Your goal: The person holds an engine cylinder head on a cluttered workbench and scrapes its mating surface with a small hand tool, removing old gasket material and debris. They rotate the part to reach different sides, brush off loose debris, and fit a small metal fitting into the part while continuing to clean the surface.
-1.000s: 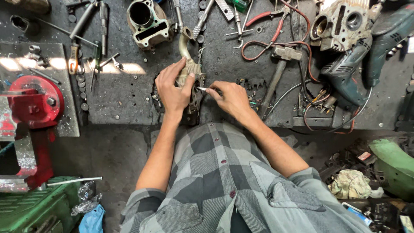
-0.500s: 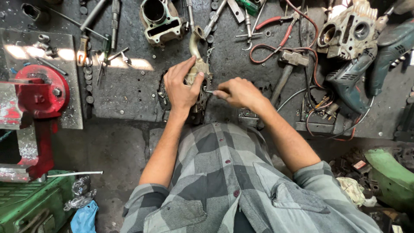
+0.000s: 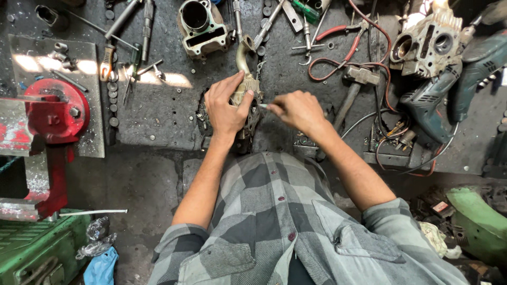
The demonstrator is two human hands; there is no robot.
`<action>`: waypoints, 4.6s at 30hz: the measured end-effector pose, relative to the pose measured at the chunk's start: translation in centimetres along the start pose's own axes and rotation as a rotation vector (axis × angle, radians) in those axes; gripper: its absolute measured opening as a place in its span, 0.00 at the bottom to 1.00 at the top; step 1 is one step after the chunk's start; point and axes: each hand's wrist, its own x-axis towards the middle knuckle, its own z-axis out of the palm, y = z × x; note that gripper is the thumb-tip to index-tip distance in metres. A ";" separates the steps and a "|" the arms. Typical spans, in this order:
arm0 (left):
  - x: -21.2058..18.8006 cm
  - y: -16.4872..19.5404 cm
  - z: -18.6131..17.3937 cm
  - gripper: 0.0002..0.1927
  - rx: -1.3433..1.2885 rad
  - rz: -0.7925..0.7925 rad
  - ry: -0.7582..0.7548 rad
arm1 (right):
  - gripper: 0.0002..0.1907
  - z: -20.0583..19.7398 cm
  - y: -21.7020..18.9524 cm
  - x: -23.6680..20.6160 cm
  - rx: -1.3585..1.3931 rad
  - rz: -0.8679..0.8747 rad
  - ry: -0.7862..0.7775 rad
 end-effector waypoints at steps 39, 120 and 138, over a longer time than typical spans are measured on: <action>-0.1 -0.3 0.1 0.22 0.028 -0.001 0.010 | 0.16 -0.5 -0.7 -0.5 0.034 -0.104 0.050; 0.1 0.0 -0.1 0.22 0.011 0.008 0.027 | 0.20 -0.4 -1.1 -1.1 -0.149 -0.243 0.342; 0.1 -0.2 -0.1 0.22 0.014 0.002 0.029 | 0.20 -0.3 -1.0 -0.8 -0.143 -0.176 0.266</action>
